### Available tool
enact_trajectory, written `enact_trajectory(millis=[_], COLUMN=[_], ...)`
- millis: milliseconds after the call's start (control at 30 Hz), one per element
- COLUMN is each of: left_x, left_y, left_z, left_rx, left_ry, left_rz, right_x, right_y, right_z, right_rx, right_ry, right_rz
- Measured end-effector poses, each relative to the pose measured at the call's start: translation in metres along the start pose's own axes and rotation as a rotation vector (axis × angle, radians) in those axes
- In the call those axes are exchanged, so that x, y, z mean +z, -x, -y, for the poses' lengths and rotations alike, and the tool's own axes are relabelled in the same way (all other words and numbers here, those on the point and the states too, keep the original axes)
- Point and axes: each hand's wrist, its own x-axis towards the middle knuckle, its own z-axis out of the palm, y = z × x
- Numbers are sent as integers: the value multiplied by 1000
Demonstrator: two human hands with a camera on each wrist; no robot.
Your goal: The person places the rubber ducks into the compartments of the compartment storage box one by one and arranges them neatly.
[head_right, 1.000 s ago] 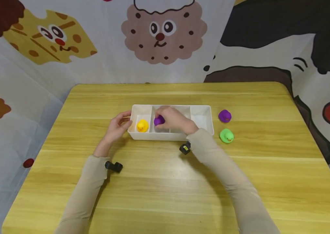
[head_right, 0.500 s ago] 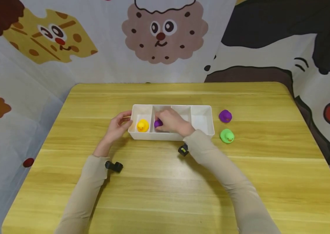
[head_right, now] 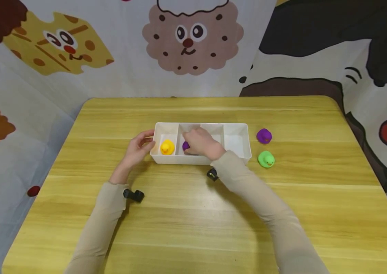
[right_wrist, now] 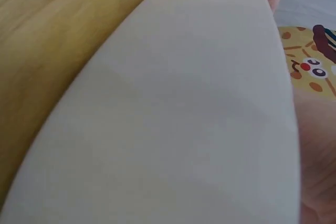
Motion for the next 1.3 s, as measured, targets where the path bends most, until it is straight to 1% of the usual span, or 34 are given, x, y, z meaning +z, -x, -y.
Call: enact_trajectory(millis=[100,233,300,400,533,600,700,800,867,900,933,1133,1300], left_x=[0,0,0,0,0,0,0,1,1,2,2,1,1], left_y=[0,1,1,1,1,3,7,11,11,11,10,2,1], left_z=[0,0,1,1,-1,-6,-17,-27,-28,-28,-24,2,3], left_rx=[3,20,33,44,43,35,22,13,9,7,11,39,38], left_ry=[7,7,4,2,9,27,45,36,39,39,39,33,31], left_rz=[-1,-1,0,-3,-1,5,14,18,18,16,13,-5,-9], right_x=[-2,-2,-3,-7,-14,-17,-21,-26,-29,-32,-34,-45,-53], right_y=[-2,-3,-3,0,4,6,11,17,21,23,26,41,53], right_z=[1,0,-2,-5,-10,-13,-17,-19,-21,-21,-22,-30,-37], right_rx=[20,58,63,54,48,47,45,39,38,40,43,54,47], right_ry=[-18,-113,-167,-254,-320,-335,-354,-368,-374,-377,-383,-417,-437], right_rz=[26,32,10,-45,-107,-126,-156,-199,-230,-243,-253,-328,-397])
